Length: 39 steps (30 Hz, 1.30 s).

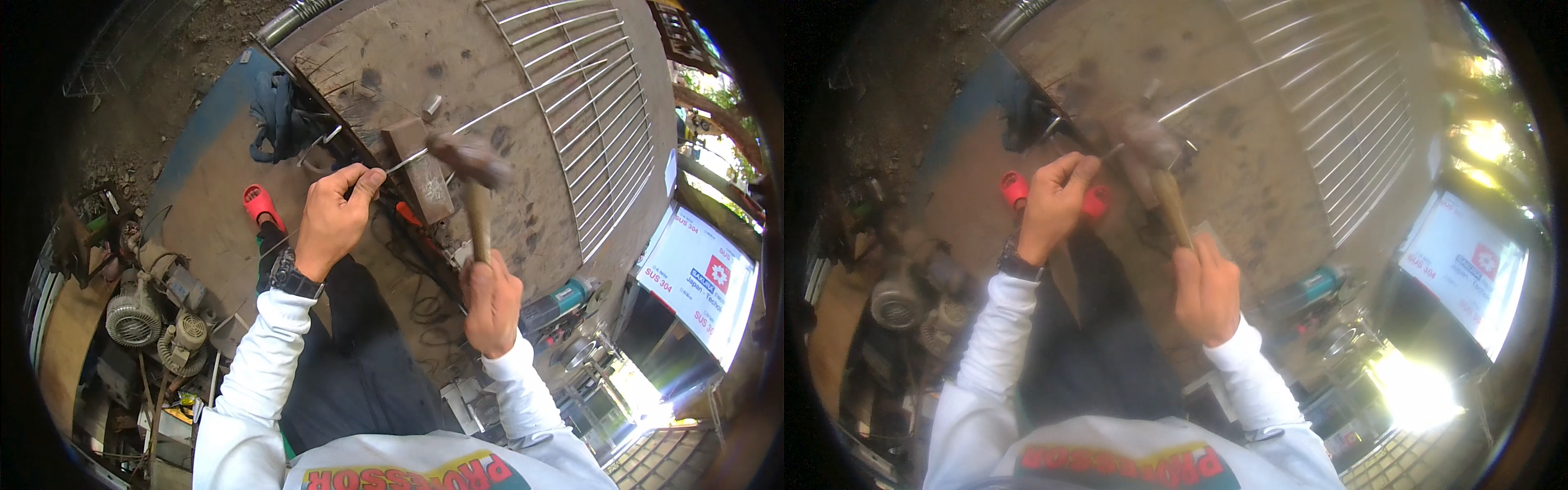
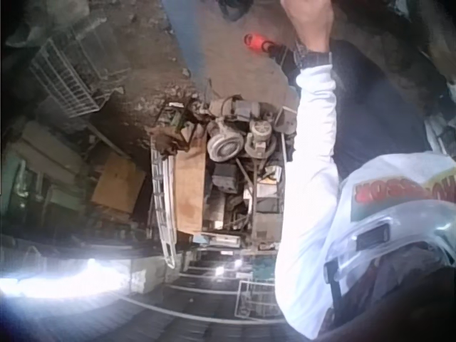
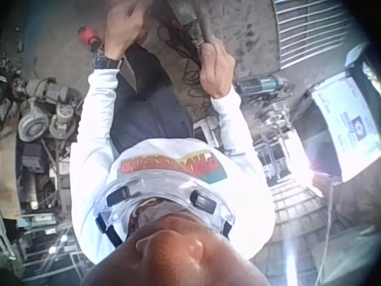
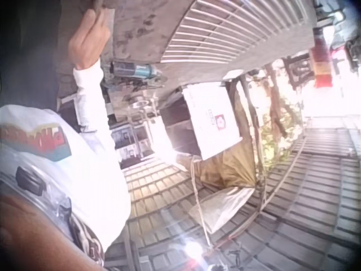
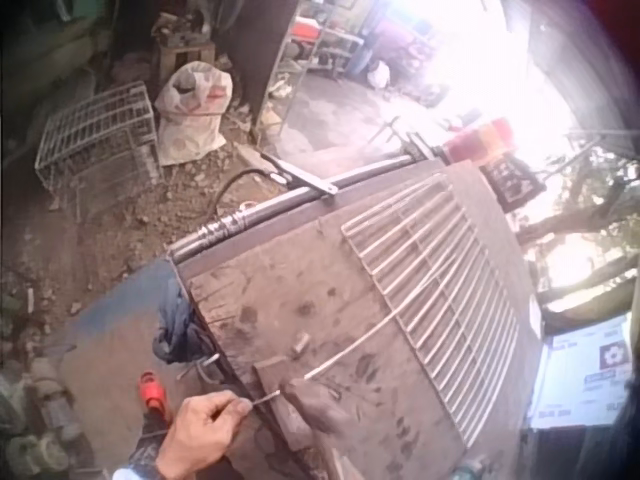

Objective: The person bends thin metal rods using a hammer and anvil, measures them with a tape measure, and fits them into a curved metal frame. They repeat the process of bending, measuring, and fitting multiple rods.

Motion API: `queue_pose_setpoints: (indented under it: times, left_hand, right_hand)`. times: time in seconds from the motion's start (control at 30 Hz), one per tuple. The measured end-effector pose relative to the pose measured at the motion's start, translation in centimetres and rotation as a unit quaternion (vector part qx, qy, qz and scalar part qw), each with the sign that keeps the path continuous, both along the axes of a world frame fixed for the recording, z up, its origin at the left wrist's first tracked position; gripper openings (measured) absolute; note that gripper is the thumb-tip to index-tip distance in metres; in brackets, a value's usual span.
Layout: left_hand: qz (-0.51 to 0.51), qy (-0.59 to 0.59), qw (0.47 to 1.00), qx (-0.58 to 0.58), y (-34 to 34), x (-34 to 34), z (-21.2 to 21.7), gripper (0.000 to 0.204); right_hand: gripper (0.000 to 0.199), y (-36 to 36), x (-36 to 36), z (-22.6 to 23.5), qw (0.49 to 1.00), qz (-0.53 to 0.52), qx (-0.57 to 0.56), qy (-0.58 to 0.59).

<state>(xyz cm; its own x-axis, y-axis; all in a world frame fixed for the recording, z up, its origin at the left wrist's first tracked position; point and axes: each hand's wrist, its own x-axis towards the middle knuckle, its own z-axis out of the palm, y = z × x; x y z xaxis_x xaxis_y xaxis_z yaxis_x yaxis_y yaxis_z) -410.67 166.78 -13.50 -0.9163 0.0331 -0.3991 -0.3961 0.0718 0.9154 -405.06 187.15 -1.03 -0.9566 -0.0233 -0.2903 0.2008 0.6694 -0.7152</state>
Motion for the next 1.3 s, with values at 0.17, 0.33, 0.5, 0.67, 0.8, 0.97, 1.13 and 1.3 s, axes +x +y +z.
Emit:
queue_pose_setpoints:
  times: [0.17, 0.33, 0.5, 0.67, 0.8, 0.97, 1.13, 1.3]
  left_hand:
    - [-0.016, 0.006, 1.0, -0.02, -0.3, -0.4, 0.4, 0.036]
    - [-0.037, 0.0, 0.996, -0.084, -0.6, -0.8, 1.9, 0.036]
    - [-0.022, -0.006, 0.998, -0.052, -0.1, -0.8, 1.5, 0.037]
    - [-0.028, 0.002, 0.998, -0.054, -0.2, -1.0, 1.1, 0.039]
    - [-0.038, -0.05, 0.998, 0.008, -0.7, -0.6, 0.8, 0.039]
    - [-0.042, -0.046, 0.996, 0.056, -2.8, 1.7, -0.7, 0.036]
    - [0.014, -0.017, 1.0, 0.003, -1.8, 1.2, 0.0, 0.032]
    - [0.008, 0.063, 0.996, -0.068, -1.4, 1.0, 0.7, 0.033]
  right_hand:
    - [0.052, 0.9, 2.7, -1.2, 0.995, 0.039, 0.002, 0.087]
    - [0.016, 0.3, 0.2, 1.0, 0.997, 0.042, 0.052, -0.049]
    - [0.019, 1.3, 2.3, 0.2, 0.998, 0.034, -0.03, 0.036]
    - [0.033, 1.3, 0.3, -1.9, 0.997, -0.001, 0.029, -0.064]
    - [0.034, 1.1, 0.5, -2.3, 0.997, -0.016, 0.025, -0.077]
    - [0.031, 0.9, 0.6, -2.4, 0.997, -0.013, 0.023, -0.075]
    - [0.033, 1.2, -0.1, -0.2, 0.998, -0.029, 0.026, -0.042]
    - [0.05, 0.9, 1.4, 2.6, 0.981, -0.122, -0.142, 0.055]
